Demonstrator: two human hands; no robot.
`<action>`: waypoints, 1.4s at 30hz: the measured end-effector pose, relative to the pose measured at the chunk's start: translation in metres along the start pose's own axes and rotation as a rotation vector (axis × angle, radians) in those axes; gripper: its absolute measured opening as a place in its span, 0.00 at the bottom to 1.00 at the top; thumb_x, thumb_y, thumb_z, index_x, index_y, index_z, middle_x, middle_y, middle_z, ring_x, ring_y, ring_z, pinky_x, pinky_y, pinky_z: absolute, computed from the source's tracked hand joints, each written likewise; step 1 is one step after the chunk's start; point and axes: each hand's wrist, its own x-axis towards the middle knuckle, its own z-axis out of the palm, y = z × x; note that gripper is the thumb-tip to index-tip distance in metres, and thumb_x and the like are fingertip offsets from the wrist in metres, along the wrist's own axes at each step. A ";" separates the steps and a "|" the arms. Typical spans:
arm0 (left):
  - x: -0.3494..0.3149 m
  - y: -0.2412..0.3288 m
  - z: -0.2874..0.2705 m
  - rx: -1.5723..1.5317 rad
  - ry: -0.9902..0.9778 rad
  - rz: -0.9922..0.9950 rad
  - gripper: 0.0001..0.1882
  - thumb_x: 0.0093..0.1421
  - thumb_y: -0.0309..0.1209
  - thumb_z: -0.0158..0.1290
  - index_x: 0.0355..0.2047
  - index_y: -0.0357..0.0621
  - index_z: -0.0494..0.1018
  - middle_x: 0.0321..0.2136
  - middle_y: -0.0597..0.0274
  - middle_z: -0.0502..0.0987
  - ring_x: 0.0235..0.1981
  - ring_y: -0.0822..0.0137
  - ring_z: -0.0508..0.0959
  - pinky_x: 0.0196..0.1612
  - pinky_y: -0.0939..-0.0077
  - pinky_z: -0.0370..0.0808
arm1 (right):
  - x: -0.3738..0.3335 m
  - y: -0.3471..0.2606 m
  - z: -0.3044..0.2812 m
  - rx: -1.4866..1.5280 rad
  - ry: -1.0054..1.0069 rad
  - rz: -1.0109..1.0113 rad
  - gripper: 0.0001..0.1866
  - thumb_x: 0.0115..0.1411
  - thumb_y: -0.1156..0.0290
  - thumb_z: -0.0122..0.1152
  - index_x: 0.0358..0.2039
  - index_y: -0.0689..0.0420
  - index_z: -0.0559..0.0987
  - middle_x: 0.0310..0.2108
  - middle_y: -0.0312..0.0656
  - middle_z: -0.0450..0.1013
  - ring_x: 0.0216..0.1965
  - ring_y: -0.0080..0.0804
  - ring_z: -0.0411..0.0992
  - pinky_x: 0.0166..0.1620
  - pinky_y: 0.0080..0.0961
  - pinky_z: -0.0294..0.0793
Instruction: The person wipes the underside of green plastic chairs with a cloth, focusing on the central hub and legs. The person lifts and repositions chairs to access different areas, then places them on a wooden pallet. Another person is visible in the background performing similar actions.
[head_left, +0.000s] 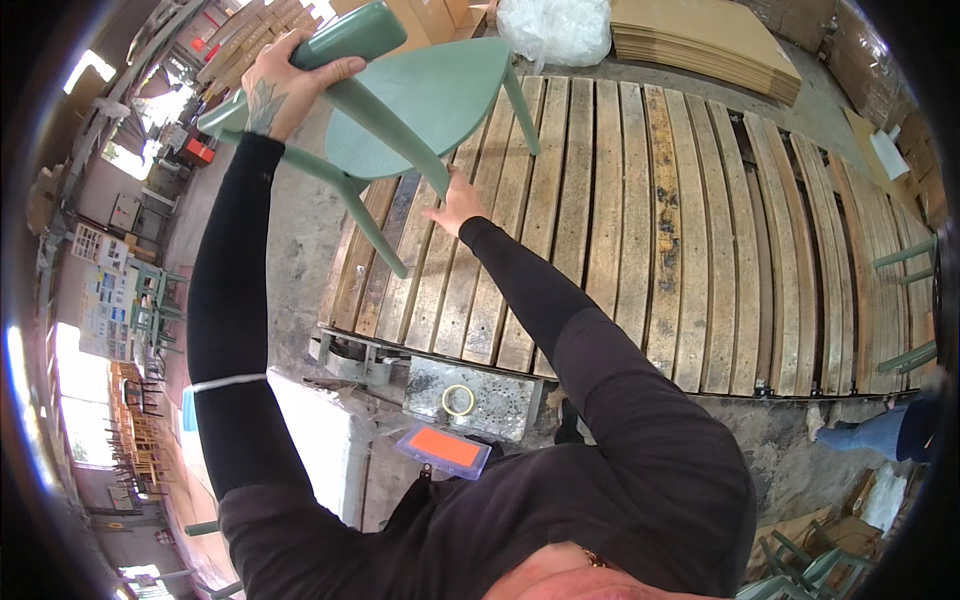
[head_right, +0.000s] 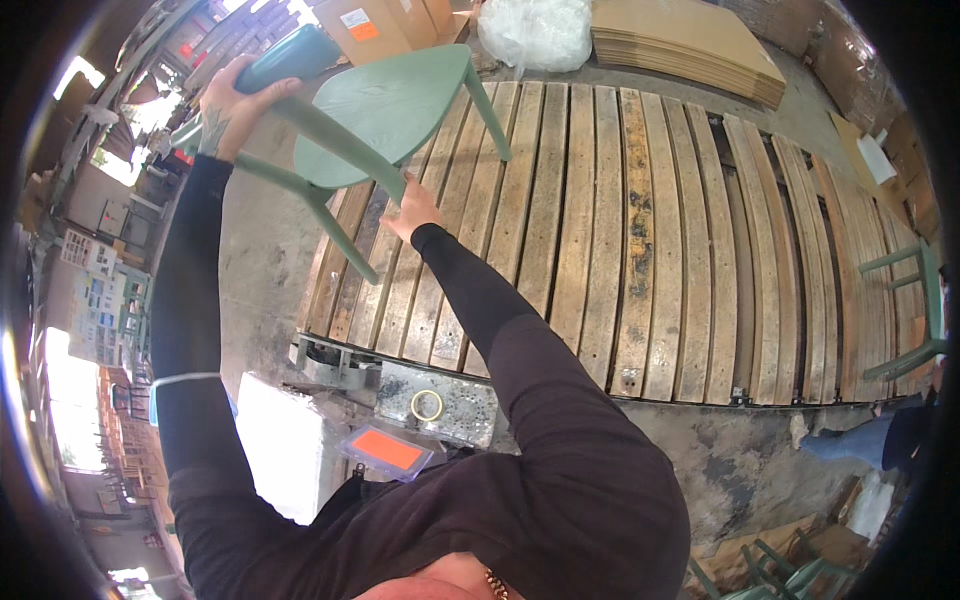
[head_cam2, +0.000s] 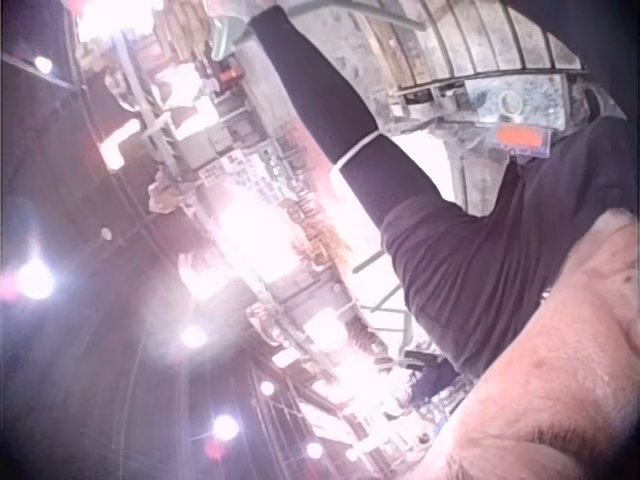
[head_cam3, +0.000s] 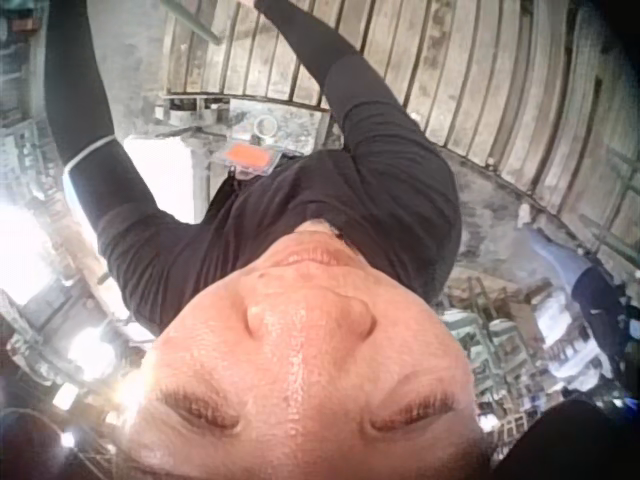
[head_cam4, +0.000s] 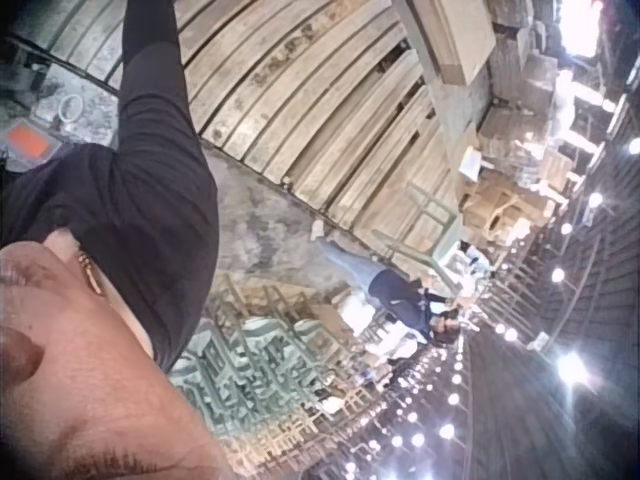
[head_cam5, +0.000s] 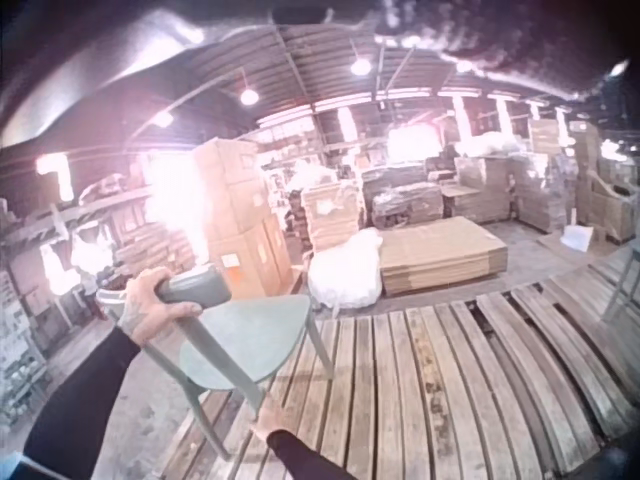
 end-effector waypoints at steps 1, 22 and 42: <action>-0.003 0.002 0.000 0.002 0.054 0.056 0.38 0.43 0.64 0.70 0.43 0.46 0.82 0.32 0.58 0.84 0.37 0.60 0.85 0.45 0.65 0.79 | 0.002 -0.006 0.001 0.038 0.077 0.000 0.43 0.58 0.56 0.70 0.66 0.62 0.61 0.56 0.62 0.71 0.57 0.60 0.71 0.59 0.47 0.71; -0.024 0.027 -0.023 -0.021 0.088 0.164 0.31 0.44 0.53 0.72 0.37 0.39 0.79 0.32 0.49 0.80 0.36 0.54 0.81 0.41 0.62 0.75 | -0.012 -0.009 -0.006 -0.010 0.069 0.012 0.35 0.58 0.54 0.69 0.58 0.61 0.66 0.44 0.61 0.78 0.47 0.61 0.77 0.49 0.52 0.76; -0.717 0.160 -0.020 -0.246 -1.222 -1.104 0.14 0.59 0.32 0.49 0.40 0.35 0.77 0.36 0.37 0.80 0.41 0.39 0.80 0.46 0.46 0.75 | -0.600 0.263 -0.210 -0.716 -1.000 0.896 0.25 0.64 0.50 0.53 0.38 0.62 0.84 0.39 0.59 0.78 0.44 0.53 0.77 0.46 0.49 0.76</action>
